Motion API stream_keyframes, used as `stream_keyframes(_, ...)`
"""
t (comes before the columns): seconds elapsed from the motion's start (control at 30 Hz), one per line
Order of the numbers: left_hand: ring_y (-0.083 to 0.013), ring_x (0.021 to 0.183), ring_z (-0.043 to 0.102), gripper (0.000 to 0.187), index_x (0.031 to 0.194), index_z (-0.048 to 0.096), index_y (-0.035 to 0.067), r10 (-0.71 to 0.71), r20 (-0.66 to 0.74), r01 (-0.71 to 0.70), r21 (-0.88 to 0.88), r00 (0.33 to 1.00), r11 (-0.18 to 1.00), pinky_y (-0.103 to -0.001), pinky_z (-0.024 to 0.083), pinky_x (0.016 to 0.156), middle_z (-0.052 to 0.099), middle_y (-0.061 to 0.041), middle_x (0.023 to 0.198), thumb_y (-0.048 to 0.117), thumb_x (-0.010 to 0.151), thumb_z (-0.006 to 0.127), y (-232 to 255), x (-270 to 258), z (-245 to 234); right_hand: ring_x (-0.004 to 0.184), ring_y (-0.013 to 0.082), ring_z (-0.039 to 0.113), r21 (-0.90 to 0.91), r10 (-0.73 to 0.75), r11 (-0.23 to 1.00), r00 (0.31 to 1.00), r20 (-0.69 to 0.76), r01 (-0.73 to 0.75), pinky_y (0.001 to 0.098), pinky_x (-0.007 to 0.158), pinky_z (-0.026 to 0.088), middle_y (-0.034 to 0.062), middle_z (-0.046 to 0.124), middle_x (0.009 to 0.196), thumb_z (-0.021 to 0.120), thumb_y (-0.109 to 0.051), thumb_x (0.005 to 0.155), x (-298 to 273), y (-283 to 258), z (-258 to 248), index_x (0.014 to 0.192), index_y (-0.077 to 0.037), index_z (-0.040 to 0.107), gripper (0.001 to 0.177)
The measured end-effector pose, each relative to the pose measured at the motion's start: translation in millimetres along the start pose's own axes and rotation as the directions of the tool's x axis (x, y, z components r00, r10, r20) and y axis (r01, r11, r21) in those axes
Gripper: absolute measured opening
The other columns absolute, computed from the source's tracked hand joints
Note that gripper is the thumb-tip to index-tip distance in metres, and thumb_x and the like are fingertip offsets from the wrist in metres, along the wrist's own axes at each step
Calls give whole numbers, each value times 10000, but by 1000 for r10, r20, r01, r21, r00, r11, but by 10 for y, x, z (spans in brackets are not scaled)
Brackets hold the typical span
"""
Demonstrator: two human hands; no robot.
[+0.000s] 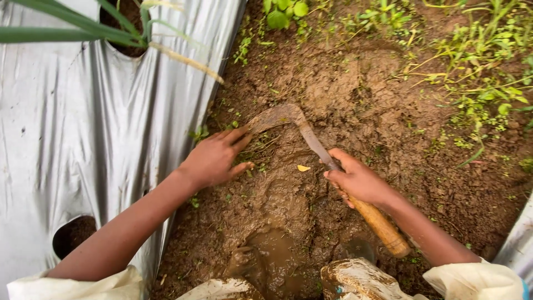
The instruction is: The person uses a hoe to loosen the soil and remove weeds from a muddy path between rows of plants. They pull the uprooted weeds by hand and discard them while continuing to work along the edge of a plastic mulch sheet.
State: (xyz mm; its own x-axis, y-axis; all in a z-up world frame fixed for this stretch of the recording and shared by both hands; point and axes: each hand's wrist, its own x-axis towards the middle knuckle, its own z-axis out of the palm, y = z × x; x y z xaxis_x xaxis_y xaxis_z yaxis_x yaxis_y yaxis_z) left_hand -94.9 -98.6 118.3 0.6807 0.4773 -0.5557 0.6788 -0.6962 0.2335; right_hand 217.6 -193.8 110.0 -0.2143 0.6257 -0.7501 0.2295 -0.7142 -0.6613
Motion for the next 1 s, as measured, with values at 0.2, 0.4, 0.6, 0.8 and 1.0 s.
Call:
stream_keyframes(0.2,-320,1308,585,534,1379,610,75,-119,49,120,-27,992,992,-442,475,1100,566,-113,1409,450,1006,532,18,125,84,408,155,474,146,-40,988,999,-35,44,296,266,464,75,447,618,441,14,925,-45,102,-267,1312,22,447,387)
stream_keyframes(0.4,-269,1310,574,478,1355,637,147,-89,29,84,149,996,985,-460,413,1128,652,-84,1295,471,1036,493,271,527,-347,447,178,484,171,-136,959,899,-416,225,287,309,465,93,475,672,434,25,977,-194,18,-908,1273,7,447,298)
stream_keyframes(0.6,-330,1299,577,446,1394,611,139,127,-91,-123,54,988,991,-524,416,1120,601,-161,1380,382,1028,534,758,1669,-608,547,157,453,169,-145,926,731,-667,338,281,442,480,54,431,753,374,37,1006,-299,-51,-1419,1292,-18,376,291)
stream_keyframes(0.8,-304,1318,549,508,1481,520,163,241,-260,-190,208,935,960,-498,427,1115,489,-118,1502,289,995,602,1159,2665,-869,551,168,469,224,-121,905,723,-680,362,304,444,495,62,446,755,387,49,999,-203,-15,-1576,1312,6,368,317)
stream_keyframes(1.0,-310,1391,389,733,1645,159,221,-24,-246,127,412,969,902,-476,374,1110,124,-53,1697,610,1060,368,632,3353,-847,589,209,500,360,142,927,788,-600,107,332,439,465,97,508,848,439,-30,1019,13,-9,-1608,1273,-157,417,285)
